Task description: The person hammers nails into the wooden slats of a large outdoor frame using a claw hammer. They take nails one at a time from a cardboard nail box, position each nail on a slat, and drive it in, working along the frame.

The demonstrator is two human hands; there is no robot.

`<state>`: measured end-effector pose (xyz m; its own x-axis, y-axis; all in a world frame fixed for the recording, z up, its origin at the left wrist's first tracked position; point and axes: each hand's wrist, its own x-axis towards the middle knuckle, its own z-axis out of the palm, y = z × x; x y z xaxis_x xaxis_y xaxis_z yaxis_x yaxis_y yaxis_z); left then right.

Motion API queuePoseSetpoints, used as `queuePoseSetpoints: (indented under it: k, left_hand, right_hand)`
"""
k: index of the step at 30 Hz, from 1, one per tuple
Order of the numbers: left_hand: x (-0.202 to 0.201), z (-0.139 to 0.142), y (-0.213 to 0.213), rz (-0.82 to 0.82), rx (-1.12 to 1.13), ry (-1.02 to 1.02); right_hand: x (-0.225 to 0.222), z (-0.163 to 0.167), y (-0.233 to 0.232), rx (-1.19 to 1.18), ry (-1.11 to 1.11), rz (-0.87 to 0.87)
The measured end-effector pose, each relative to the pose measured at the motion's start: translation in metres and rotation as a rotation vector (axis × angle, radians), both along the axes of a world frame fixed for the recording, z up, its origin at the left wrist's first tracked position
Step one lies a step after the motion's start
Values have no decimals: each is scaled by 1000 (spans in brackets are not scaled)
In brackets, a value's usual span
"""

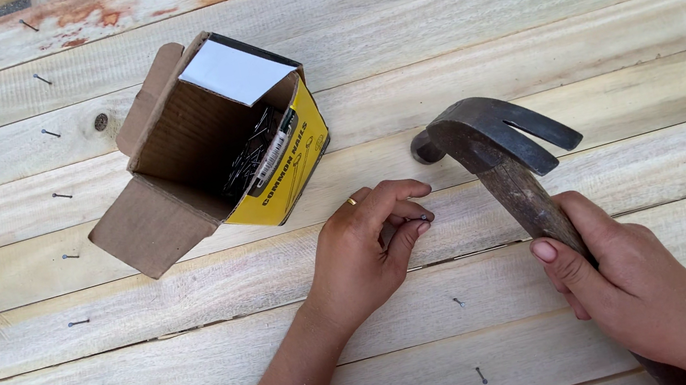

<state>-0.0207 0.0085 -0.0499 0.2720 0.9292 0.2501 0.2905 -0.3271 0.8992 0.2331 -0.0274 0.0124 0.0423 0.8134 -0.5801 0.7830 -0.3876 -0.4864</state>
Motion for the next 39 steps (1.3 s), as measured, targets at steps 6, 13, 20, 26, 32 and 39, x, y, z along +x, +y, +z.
queuePoseSetpoints:
  k: [6, 13, 20, 26, 32, 39]
  left_hand:
    - [2, -1, 1, 0, 19, 58]
    - [2, -1, 0, 4, 65, 99]
    - [1, -1, 0, -13, 96, 178]
    - [2, 6, 0, -10, 16, 161]
    - [0, 16, 0, 26, 0, 125]
    - [-4, 17, 2, 32, -9, 134]
  right_hand:
    - [0, -1, 0, -41, -49, -9]
    - [0, -1, -1, -8, -32, 4]
    - [-5, 5, 1, 11, -11, 10]
    - [-18, 24, 5, 37, 33, -44]
    - [-15, 49, -25, 34, 140, -136]
    - [-21, 53, -72, 92, 34, -98]
